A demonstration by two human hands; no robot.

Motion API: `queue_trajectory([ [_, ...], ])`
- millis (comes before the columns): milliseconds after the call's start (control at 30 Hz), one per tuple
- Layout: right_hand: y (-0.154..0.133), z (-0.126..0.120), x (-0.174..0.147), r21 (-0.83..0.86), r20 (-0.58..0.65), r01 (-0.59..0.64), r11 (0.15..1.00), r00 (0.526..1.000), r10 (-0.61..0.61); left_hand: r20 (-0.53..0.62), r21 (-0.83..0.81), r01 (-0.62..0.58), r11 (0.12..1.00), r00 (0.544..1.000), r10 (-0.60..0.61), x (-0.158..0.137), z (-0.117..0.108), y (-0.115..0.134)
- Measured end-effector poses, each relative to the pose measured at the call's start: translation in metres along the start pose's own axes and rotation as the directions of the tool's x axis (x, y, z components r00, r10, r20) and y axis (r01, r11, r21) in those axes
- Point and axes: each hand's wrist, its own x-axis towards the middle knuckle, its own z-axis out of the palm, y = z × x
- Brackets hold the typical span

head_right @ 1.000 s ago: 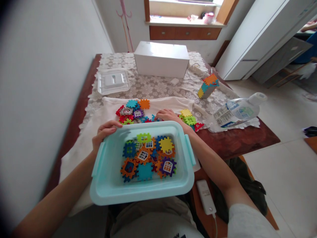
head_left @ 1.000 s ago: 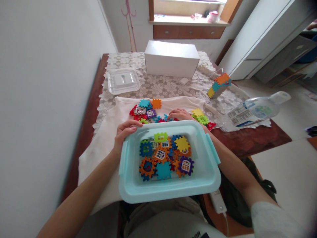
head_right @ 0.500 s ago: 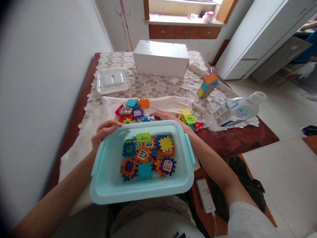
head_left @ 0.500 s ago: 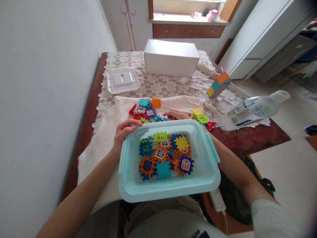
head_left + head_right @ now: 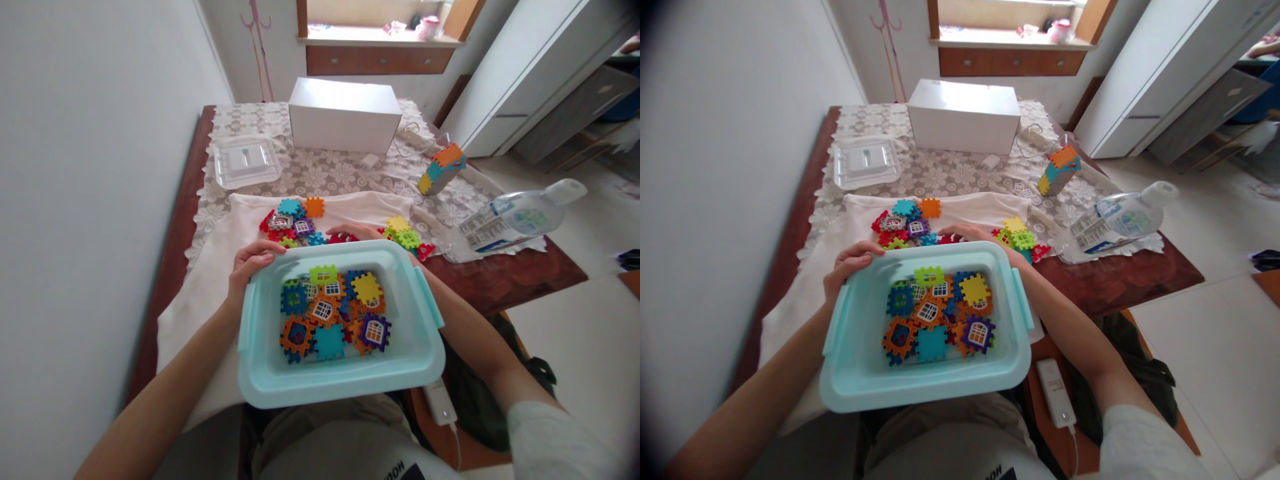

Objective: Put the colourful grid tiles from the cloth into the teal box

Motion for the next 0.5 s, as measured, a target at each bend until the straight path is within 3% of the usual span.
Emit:
queue_trajectory([
  [167,0.008,0.001,0.001,0.080,-0.045,-0.019,0.997,0.999,0.023,0.017,0.004,-0.016,1.000,1.000,0.016,0.000,-0.001,-0.002],
  [267,0.020,0.006,0.005,0.130,-0.169,-0.011,0.992,0.985,0.033,0.023,0.005,-0.019,1.000,1.000,0.019,0.001,-0.003,-0.003],
  [367,0.031,0.011,0.009,0.266,-0.301,0.000,0.964,0.950,0.082,0.034,-0.003,-0.006,1.000,0.999,0.006,0.001,-0.004,-0.003],
  [500,0.030,0.010,0.013,0.467,-0.349,0.073,0.881,0.931,0.108,0.024,-0.012,-0.004,1.000,1.000,0.004,0.001,-0.003,-0.003],
])
